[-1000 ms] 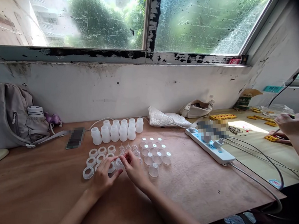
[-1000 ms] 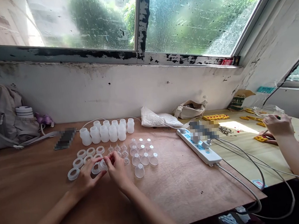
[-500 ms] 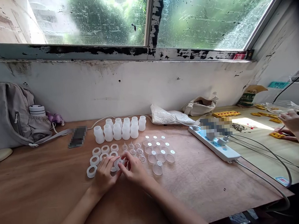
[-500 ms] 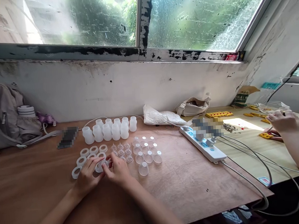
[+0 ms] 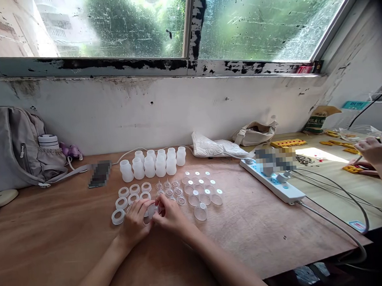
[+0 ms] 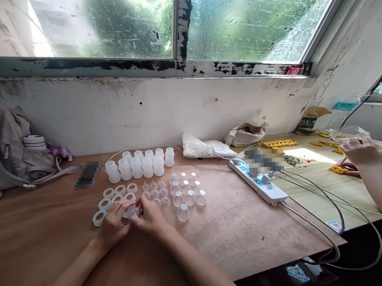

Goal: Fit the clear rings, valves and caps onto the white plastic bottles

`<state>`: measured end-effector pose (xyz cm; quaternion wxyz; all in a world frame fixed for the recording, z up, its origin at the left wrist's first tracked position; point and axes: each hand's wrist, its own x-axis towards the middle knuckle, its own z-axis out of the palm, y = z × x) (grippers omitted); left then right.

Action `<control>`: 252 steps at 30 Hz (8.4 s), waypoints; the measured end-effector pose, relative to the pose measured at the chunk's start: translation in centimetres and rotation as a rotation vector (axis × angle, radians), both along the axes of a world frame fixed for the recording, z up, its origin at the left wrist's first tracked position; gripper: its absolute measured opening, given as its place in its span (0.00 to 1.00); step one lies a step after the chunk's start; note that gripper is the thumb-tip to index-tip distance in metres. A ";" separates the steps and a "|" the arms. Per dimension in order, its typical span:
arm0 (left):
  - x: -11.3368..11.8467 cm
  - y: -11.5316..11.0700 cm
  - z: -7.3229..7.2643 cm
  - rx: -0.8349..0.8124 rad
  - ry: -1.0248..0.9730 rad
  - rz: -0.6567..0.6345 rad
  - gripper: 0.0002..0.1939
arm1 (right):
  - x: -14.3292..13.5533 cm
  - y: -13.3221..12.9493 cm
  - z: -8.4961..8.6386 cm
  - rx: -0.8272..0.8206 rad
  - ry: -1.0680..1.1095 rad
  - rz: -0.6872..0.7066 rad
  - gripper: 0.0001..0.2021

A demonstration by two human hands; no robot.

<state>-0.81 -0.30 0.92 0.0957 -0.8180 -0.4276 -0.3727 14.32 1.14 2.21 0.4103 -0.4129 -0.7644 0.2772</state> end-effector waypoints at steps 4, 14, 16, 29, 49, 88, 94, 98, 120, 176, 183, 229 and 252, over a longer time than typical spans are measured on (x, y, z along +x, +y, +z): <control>0.0 0.1 0.1 -0.005 -0.009 0.014 0.16 | 0.0 0.0 -0.1 0.013 -0.012 0.012 0.07; -0.1 0.1 -0.1 -0.010 -0.021 0.006 0.15 | 0.0 -0.2 0.0 0.019 -0.012 0.021 0.07; -0.1 0.1 -0.1 -0.011 -0.017 -0.013 0.15 | 0.0 -0.2 0.1 0.018 -0.012 0.018 0.08; -0.4 0.2 -0.1 -0.011 0.025 -0.054 0.16 | 0.1 -0.2 -0.1 0.060 -0.089 0.016 0.10; -0.9 0.6 -0.3 -0.027 -0.030 -0.005 0.18 | 0.2 -0.7 0.1 0.171 -0.256 0.001 0.14; -0.8 0.5 0.4 -0.043 -0.060 0.077 0.19 | 0.1 -0.4 0.4 0.171 -0.196 -0.039 0.11; -0.7 0.5 0.4 -0.049 -0.050 0.077 0.19 | 0.2 -0.1 0.0 0.186 -0.168 -0.044 0.12; -0.6 0.4 0.6 -0.040 -0.049 0.071 0.19 | 0.2 0.0 -0.3 0.196 -0.136 -0.015 0.14; -0.6 0.4 0.6 -0.039 -0.051 0.070 0.19 | 0.4 0.1 -0.4 0.200 -0.160 -0.050 0.13; -0.9 0.2 0.6 -0.124 -0.075 0.063 0.18 | 0.5 0.1 0.0 0.280 0.012 -0.141 0.09; -4.1 -3.9 0.8 -0.252 -0.126 0.190 0.18 | 1.4 -0.8 -1.6 0.234 -0.071 -0.098 0.09; -0.3 1.2 2.6 -0.346 0.213 0.164 0.11 | 3.5 -0.4 -2.2 0.060 -0.098 -0.076 0.14; -0.8 1.1 0.9 -0.285 0.164 0.228 0.14 | 5.0 0.2 -1.9 0.187 -0.213 -0.253 0.14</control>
